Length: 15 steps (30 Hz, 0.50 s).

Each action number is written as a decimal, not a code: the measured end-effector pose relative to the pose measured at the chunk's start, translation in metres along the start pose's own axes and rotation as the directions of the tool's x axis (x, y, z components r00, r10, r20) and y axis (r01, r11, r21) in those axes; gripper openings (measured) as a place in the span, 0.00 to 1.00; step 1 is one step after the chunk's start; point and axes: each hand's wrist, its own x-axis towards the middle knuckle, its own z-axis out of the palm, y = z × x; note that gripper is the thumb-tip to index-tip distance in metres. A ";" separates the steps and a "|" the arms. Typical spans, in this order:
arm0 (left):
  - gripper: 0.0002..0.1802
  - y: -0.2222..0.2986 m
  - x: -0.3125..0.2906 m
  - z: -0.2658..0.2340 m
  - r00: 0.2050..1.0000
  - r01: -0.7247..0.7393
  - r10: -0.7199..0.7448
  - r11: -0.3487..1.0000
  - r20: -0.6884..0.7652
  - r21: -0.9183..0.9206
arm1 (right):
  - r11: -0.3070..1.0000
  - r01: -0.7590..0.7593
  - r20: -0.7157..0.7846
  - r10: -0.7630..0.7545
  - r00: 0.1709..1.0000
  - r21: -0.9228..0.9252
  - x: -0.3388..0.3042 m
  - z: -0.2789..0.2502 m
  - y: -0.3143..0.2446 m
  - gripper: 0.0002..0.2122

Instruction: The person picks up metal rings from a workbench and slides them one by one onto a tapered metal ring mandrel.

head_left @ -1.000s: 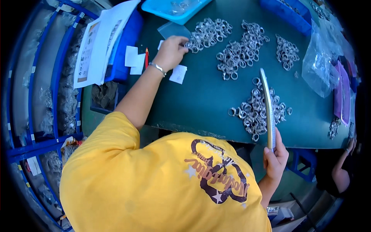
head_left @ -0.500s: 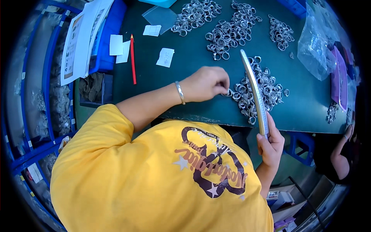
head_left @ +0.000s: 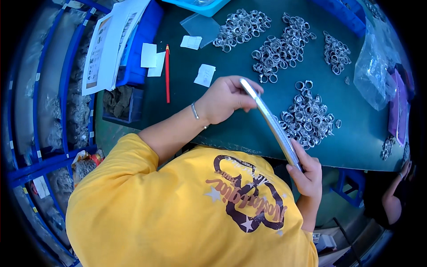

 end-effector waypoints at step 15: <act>0.17 -0.009 -0.010 0.007 0.969 -0.226 0.142 0.844 0.204 0.487 | 0.999 0.010 0.167 -0.016 0.986 0.040 0.021 0.004 -0.009 0.25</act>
